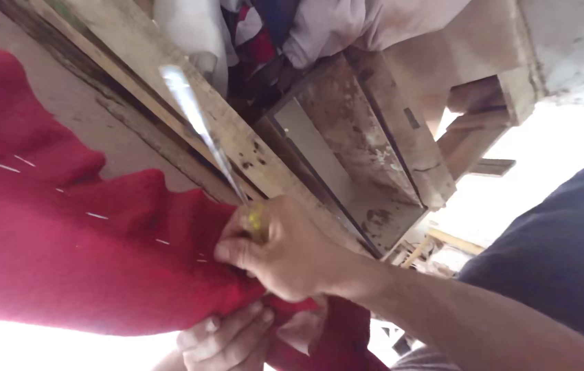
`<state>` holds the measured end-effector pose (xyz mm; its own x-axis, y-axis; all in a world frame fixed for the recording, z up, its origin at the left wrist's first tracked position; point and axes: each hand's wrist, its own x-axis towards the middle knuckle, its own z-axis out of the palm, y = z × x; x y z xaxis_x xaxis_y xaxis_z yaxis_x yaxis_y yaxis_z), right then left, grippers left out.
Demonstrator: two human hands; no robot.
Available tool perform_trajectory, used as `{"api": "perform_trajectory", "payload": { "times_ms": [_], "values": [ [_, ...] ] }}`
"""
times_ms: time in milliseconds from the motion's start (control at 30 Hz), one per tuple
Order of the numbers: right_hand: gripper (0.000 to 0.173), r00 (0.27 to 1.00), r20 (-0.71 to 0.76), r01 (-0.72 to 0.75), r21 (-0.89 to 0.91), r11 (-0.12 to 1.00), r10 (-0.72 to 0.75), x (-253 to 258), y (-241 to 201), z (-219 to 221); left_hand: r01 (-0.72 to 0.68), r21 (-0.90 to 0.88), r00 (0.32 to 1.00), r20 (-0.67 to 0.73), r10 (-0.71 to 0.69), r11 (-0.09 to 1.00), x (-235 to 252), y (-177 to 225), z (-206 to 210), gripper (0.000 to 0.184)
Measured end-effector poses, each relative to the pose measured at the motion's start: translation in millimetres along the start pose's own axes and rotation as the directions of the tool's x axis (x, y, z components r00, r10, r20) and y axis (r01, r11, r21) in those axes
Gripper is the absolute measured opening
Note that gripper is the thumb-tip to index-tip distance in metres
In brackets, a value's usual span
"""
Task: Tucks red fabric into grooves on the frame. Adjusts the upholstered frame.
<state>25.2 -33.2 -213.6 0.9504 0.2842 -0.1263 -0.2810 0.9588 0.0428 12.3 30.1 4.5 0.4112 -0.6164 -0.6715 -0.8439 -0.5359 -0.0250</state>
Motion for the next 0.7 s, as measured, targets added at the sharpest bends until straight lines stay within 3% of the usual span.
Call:
{"api": "perform_trajectory", "payload": {
  "times_ms": [33,67,167,200,300,333,433,467,533,567,600,633,700],
  "values": [
    [0.013,0.995,0.028,-0.094,0.087,0.992,0.091,2,2,0,0.000,0.011,1.000,0.009,0.000,1.000,2,1,-1,0.041],
    [0.012,0.997,0.018,-0.074,0.061,0.995,0.074,2,1,2,-0.004,0.010,1.000,0.006,0.004,1.000,3,1,-2,0.040],
    [0.010,0.953,-0.027,0.279,-0.306,0.910,-0.302,-8,-5,5,-0.001,-0.008,0.998,-0.061,0.000,1.000,2,1,4,0.042],
    [0.010,0.954,-0.038,0.275,-0.286,0.918,-0.298,-8,-3,5,0.001,-0.001,0.999,-0.051,-0.001,1.000,3,2,4,0.042],
    [0.014,0.997,-0.040,-0.061,0.053,0.997,0.063,-4,0,7,0.001,0.006,1.000,0.004,-0.001,1.000,1,1,-2,0.041],
    [0.012,0.998,-0.048,-0.047,0.031,0.998,0.049,-5,-2,9,0.002,-0.001,1.000,-0.003,-0.002,1.000,0,1,-2,0.041],
    [0.012,0.945,-0.061,0.303,-0.213,0.929,-0.322,-13,-9,11,-0.004,-0.054,0.999,-0.045,0.001,0.999,2,0,-2,0.040],
    [0.011,0.950,-0.084,0.279,-0.202,0.939,-0.300,-12,-8,6,-0.008,-0.049,0.999,-0.054,0.005,0.999,5,-1,5,0.041],
    [0.007,0.972,-0.229,-0.050,-0.021,0.999,0.043,-6,9,0,-0.003,-0.018,1.000,-0.003,0.003,1.000,3,1,-3,0.041],
    [0.006,0.934,-0.285,-0.201,0.080,0.976,0.216,4,22,-11,-0.005,0.007,1.000,0.000,0.005,1.000,2,1,-3,0.040],
    [0.016,0.890,-0.295,-0.318,0.141,0.937,0.347,11,34,-26,-0.011,0.019,1.000,-0.010,0.011,1.000,0,0,-1,0.038],
    [0.024,0.862,-0.273,-0.385,0.198,0.902,0.428,14,40,-38,-0.017,0.029,1.000,-0.022,0.018,0.999,-1,-1,0,0.035],
    [0.022,0.875,-0.155,-0.405,0.287,0.868,0.460,5,33,-41,-0.015,0.063,0.998,-0.066,0.020,0.998,2,-3,2,0.028]
  ]
}}
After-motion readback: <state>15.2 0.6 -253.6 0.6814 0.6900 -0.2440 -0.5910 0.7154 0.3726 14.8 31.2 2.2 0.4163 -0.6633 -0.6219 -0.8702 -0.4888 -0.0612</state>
